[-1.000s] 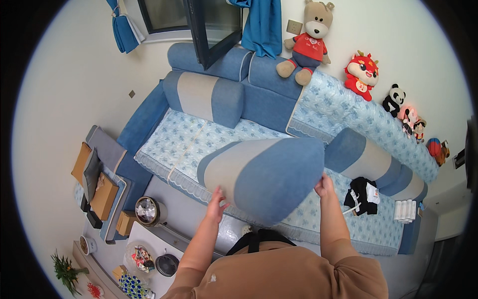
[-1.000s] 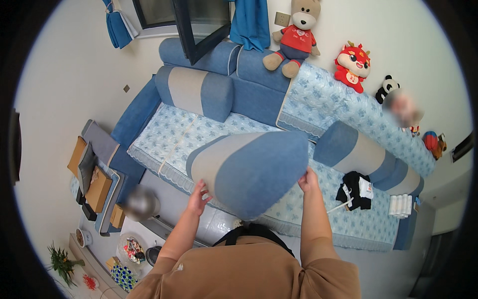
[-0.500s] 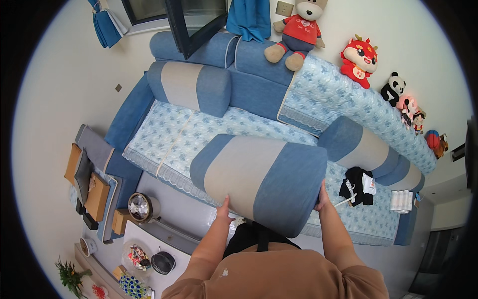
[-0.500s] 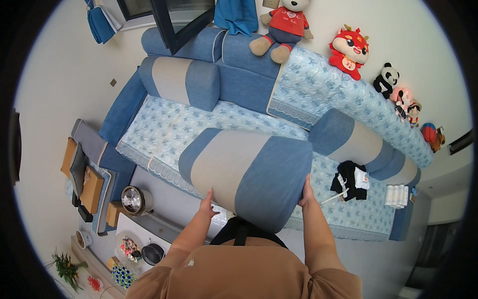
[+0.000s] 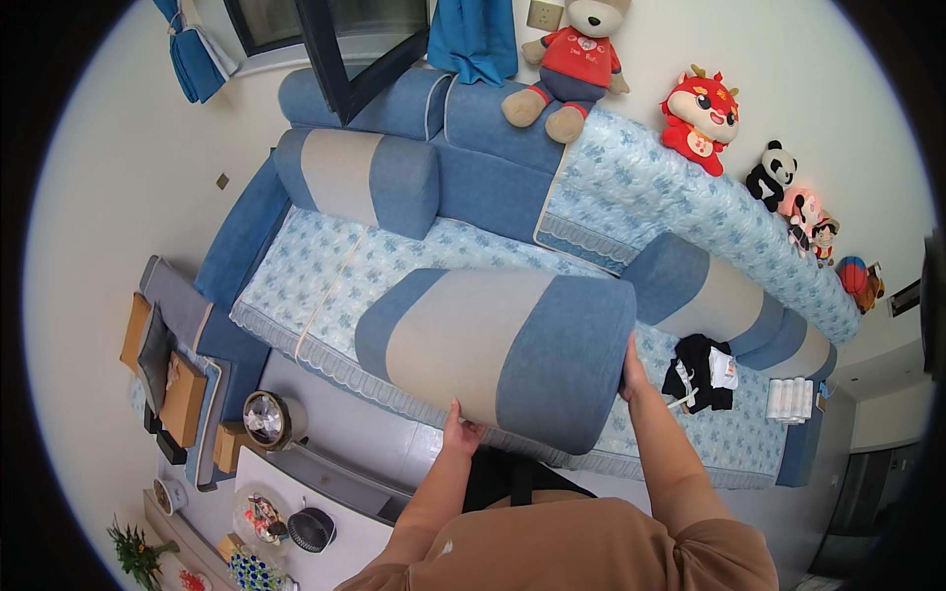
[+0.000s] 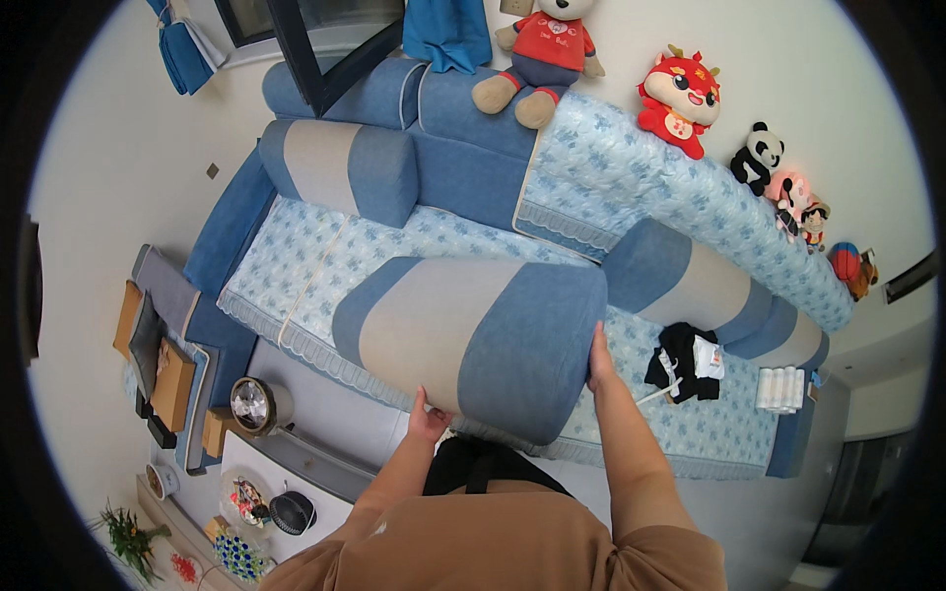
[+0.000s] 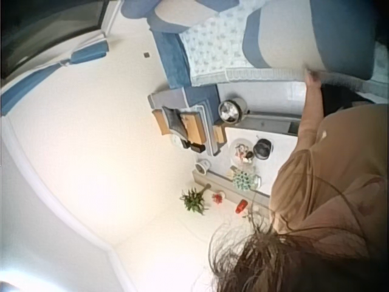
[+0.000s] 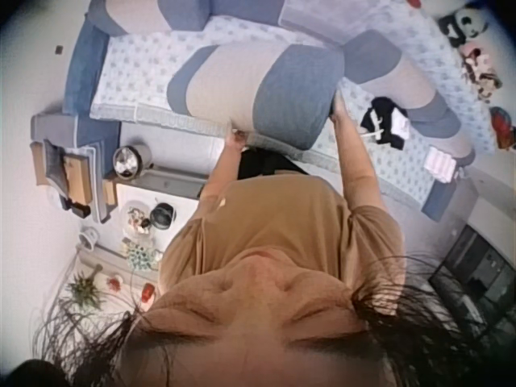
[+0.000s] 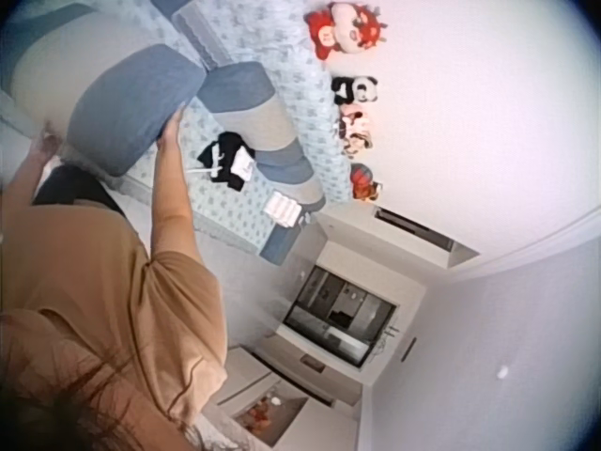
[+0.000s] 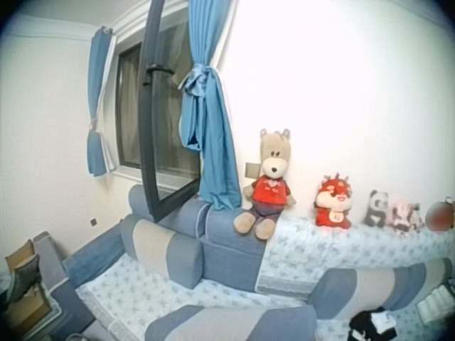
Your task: The person arranges a blue sofa by placing a floral patterned cover over the seat cushions and smoothing it out. They then position the back cushions and arrange several stuffed toys along the top of the sofa backrest.
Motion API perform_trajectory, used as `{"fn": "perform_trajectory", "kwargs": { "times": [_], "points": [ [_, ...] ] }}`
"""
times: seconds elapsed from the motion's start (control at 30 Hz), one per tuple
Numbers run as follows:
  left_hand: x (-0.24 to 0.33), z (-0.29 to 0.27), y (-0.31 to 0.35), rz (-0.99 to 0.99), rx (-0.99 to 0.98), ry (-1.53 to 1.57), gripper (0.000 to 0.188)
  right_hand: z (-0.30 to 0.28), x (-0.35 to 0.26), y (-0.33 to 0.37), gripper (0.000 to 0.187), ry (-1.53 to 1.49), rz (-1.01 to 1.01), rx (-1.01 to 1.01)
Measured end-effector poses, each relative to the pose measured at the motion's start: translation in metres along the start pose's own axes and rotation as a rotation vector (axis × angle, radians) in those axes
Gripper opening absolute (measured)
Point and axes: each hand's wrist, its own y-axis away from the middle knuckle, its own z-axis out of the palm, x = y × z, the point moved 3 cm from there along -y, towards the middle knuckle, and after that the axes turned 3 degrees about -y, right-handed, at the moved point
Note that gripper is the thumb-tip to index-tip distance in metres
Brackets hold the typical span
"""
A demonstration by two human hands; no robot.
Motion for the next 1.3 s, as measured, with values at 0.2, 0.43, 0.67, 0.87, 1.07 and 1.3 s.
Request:
{"fn": "perform_trajectory", "kwargs": {
  "times": [0.2,0.43,0.67,0.87,1.07,1.3],
  "points": [
    [0.038,0.055,-0.003,0.167,-0.074,-0.176,0.057,-0.026,0.027,-0.004,0.059,0.557,-0.966,0.009],
    [0.068,0.148,0.058,0.467,-0.118,-0.554,0.092,0.010,0.063,0.065,0.059,0.861,-0.235,-0.379],
    [0.080,0.128,0.037,0.870,0.019,-1.348,0.103,0.091,0.168,0.094,0.087,0.584,0.131,-0.931],
    [0.089,0.133,0.094,0.838,-0.008,-1.854,0.107,0.136,0.210,0.127,0.090,0.582,0.358,-1.201],
    [0.078,-0.013,0.049,0.711,0.259,-2.324,0.101,0.194,0.228,0.144,0.084,0.634,0.049,-1.366],
    [0.137,-0.194,0.042,0.300,0.588,-1.630,0.094,0.158,0.157,0.011,0.076,0.763,0.145,-0.637]
  ]
}}
